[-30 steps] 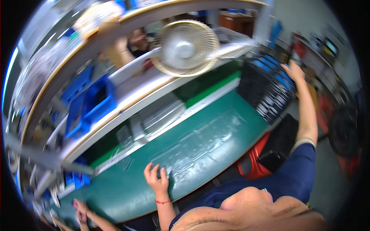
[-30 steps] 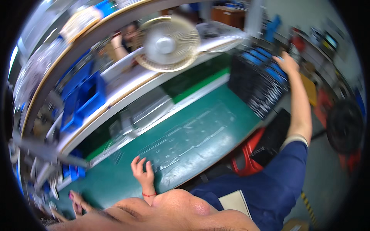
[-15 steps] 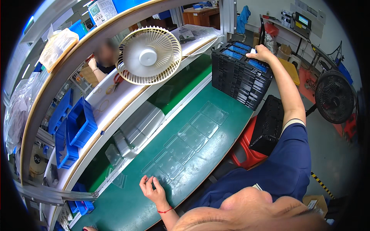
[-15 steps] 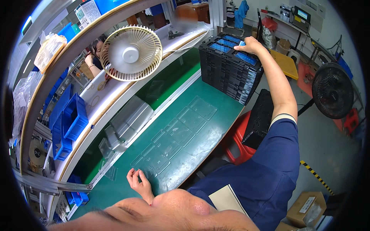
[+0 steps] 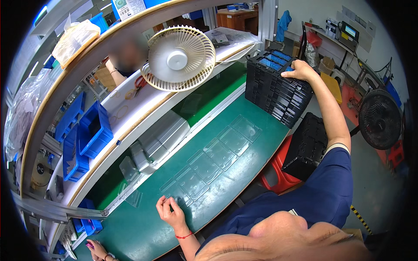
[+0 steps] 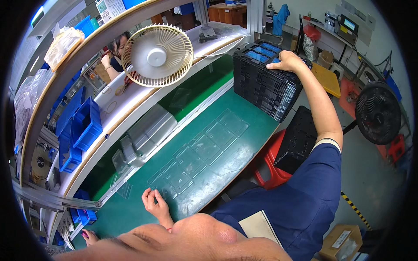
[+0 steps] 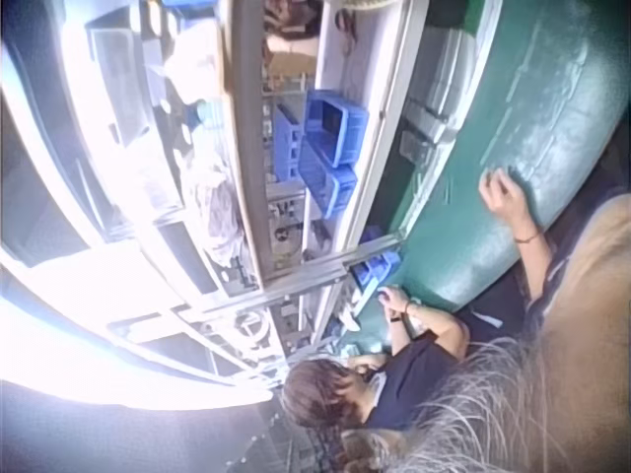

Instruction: Packaging small blue electronic components into clear plastic cases and organizing them into trays.

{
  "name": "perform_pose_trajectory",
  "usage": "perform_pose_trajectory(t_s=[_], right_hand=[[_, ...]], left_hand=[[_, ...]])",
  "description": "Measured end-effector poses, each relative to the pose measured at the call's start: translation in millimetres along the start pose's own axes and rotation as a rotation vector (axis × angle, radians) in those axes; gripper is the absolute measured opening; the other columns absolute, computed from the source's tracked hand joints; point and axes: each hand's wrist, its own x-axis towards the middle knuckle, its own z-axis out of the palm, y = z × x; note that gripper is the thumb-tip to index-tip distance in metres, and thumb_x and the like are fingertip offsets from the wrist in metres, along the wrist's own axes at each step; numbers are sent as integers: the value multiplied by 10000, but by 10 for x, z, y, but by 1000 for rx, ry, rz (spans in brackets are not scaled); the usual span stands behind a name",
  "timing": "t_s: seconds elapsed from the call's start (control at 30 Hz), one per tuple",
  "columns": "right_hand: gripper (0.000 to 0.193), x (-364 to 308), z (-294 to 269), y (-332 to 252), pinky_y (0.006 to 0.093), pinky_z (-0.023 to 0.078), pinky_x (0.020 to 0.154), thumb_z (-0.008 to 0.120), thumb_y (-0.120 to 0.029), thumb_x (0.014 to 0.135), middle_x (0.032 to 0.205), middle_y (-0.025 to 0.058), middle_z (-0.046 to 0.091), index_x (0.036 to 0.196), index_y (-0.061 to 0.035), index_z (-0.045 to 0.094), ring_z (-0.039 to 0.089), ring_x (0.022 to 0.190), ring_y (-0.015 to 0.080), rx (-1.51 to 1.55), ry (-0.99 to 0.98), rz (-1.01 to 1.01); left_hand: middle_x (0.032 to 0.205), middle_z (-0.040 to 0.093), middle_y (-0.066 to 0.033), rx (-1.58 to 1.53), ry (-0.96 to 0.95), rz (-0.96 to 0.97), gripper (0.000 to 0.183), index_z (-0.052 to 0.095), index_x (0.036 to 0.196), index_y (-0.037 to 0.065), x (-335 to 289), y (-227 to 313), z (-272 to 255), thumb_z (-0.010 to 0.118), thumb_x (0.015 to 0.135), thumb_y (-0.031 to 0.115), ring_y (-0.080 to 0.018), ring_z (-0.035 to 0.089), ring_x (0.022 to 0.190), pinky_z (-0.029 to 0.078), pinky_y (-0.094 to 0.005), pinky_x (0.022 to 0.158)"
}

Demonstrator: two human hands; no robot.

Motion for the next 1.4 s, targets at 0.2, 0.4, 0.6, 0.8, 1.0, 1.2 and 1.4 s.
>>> perform_pose_trajectory(t_s=[0.2, 0.4, 0.6, 0.8, 1.0, 1.2, 1.4], right_hand=[[797, -27, -161, -129, 396, 478, 853, 722, -674, 596, 1009, 233, 651, 975, 25, 669, 625, 988, 347, 23, -140, 6], [581, 630, -290, 58, 381, 500, 726, 781, -507, 629, 779, 181, 671, 833, 27, 675, 665, 769, 306, 220, 36, -137], [735, 1347, 32, 19, 412, 491, 823, 786, -590, 563, 965, 240, 654, 907, 47, 658, 628, 969, 352, -117, 86, -52], [1029, 1640, 155, 131, 376, 436, 954, 785, -631, 534, 1198, 288, 554, 1172, 134, 530, 547, 1139, 355, -28, -174, -3], [985, 1584, 137, 98, 380, 450, 922, 781, -650, 527, 1152, 287, 577, 1102, 120, 565, 563, 1099, 371, -55, -81, -37], [894, 1422, -117, -75, 384, 482, 866, 810, -591, 515, 1055, 292, 616, 1013, 124, 611, 613, 1012, 361, 31, -17, -30], [1034, 1315, 40, -439, 390, 476, 889, 770, -683, 493, 1105, 305, 593, 1070, 153, 576, 601, 1029, 384, -132, -232, -73]], left_hand=[[1002, 579, -189, 192, 40, 65, 47, 640, 825, -23, -194, 136, -141, 633, 790, 7, -301, 573, 817, 474, -376, 688], [1004, 575, -193, 359, -109, -104, 73, 644, 820, -22, -674, 399, -351, 631, 783, 40, -355, 534, 905, 441, -438, 768], [995, 574, -188, 502, -110, 1, 68, 632, 791, -12, -736, 474, -244, 628, 779, 55, -373, 532, 927, 439, -455, 800], [929, 581, -180, 429, -20, 9, 68, 619, 767, -13, -736, 463, -174, 629, 767, 54, -357, 545, 862, 435, -445, 759], [910, 583, -181, 442, -44, 36, 84, 617, 763, -25, -742, 420, -158, 618, 782, 57, -352, 542, 830, 426, -438, 734], [886, 585, -181, 453, -52, 35, 83, 616, 761, -26, -696, 470, -152, 612, 785, 53, -351, 543, 811, 424, -435, 729], [855, 594, -157, 436, -52, 63, 62, 613, 760, -21, -706, 476, -163, 605, 779, 38, -334, 553, 793, 427, -424, 728]])
